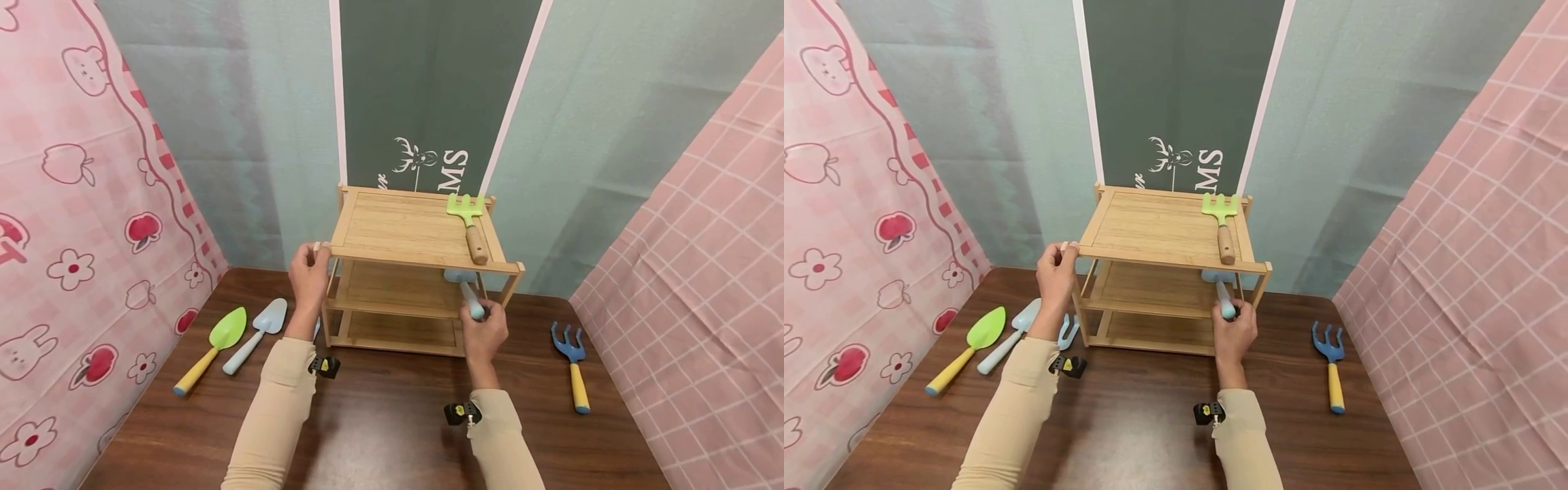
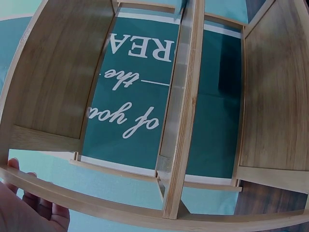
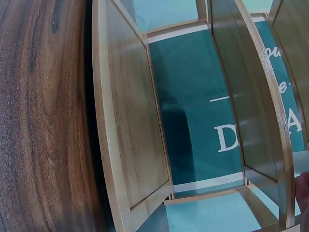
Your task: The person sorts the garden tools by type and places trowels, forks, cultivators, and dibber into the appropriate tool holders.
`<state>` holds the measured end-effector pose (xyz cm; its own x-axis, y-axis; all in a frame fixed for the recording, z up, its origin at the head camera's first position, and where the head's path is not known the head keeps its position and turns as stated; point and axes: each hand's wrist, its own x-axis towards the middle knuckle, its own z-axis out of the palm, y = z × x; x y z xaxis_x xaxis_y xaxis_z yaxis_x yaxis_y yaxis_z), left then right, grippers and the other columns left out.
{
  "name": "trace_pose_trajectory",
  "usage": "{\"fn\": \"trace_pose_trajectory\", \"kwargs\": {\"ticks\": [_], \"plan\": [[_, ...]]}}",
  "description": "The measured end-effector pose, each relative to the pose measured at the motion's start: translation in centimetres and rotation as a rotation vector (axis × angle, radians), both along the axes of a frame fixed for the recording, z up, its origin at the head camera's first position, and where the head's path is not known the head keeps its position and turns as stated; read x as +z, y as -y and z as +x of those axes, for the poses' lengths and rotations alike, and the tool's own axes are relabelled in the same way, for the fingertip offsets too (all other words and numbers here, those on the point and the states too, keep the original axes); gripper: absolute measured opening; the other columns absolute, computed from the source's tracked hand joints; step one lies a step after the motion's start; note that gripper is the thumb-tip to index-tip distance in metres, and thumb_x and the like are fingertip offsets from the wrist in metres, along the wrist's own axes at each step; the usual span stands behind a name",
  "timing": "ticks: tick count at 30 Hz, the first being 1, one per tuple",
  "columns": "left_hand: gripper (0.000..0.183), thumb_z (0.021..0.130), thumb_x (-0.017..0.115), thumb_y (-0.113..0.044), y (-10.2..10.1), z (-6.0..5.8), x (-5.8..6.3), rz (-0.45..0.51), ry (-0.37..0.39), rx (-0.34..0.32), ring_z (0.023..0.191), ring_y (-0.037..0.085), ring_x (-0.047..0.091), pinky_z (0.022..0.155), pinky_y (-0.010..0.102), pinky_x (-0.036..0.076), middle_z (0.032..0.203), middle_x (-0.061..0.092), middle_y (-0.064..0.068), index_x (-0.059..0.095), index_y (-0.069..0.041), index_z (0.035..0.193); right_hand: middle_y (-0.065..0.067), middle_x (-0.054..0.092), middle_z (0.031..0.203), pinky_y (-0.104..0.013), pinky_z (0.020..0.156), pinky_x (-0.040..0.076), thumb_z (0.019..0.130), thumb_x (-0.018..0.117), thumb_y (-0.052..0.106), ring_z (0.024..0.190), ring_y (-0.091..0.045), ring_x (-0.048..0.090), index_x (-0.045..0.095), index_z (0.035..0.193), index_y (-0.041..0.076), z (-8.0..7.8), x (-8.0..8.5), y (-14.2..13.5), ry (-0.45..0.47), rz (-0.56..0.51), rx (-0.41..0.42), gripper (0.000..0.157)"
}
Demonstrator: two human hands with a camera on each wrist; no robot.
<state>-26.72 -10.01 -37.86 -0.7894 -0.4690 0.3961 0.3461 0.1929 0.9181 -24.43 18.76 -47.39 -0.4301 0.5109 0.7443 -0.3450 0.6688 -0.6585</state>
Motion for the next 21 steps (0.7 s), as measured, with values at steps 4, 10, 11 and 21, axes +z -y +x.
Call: {"fn": "trace_pose_trajectory", "kwargs": {"ticks": [4, 10, 11, 21], "plan": [[0.023, 0.088, 0.058, -0.026, 0.0, 0.0, -0.1, -0.002, 0.001, -0.003, 0.069, 0.02, 0.043, 0.066, 0.033, 0.033, 0.069, 0.045, 0.005, 0.053, -0.006, 0.077, -0.02, 0.059, 0.078, -0.045, 0.059, 0.043, 0.068, 0.076, 0.007, 0.067, -0.034, 0.057, 0.059, 0.084, -0.005, 0.1, 0.2, 0.2, 0.01, 0.001, -0.011, 0.026], [0.023, 0.088, 0.058, -0.026, 0.1, 0.1, -0.1, 0.005, -0.002, -0.007, 0.068, 0.02, 0.042, 0.065, 0.033, 0.032, 0.068, 0.044, 0.004, 0.052, -0.007, 0.076, -0.017, 0.063, 0.08, -0.03, 0.055, 0.043, 0.069, 0.078, 0.008, 0.063, -0.025, 0.058, 0.065, 0.088, -0.004, 0.8, 1.0, 0.4, 0.115, -0.067, -0.008, 0.026], [0.023, 0.088, 0.058, -0.026, 0.1, 0.0, -0.1, 0.005, -0.005, -0.007, 0.068, 0.019, 0.042, 0.065, 0.033, 0.032, 0.069, 0.044, 0.004, 0.052, -0.006, 0.076, -0.017, 0.064, 0.081, -0.025, 0.054, 0.043, 0.07, 0.078, 0.008, 0.061, -0.022, 0.058, 0.066, 0.09, -0.004, 1.0, 1.2, 0.4, 0.138, -0.096, 0.01, 0.027], [0.023, 0.088, 0.059, -0.025, 0.1, 0.0, 0.0, 0.008, 0.0, -0.001, 0.068, 0.019, 0.042, 0.065, 0.032, 0.032, 0.068, 0.044, 0.004, 0.053, -0.007, 0.076, -0.018, 0.067, 0.079, -0.024, 0.059, 0.044, 0.074, 0.075, 0.01, 0.067, -0.024, 0.061, 0.07, 0.097, -0.002, 2.6, 1.5, 0.3, 0.259, -0.146, 0.102, 0.026]]}}
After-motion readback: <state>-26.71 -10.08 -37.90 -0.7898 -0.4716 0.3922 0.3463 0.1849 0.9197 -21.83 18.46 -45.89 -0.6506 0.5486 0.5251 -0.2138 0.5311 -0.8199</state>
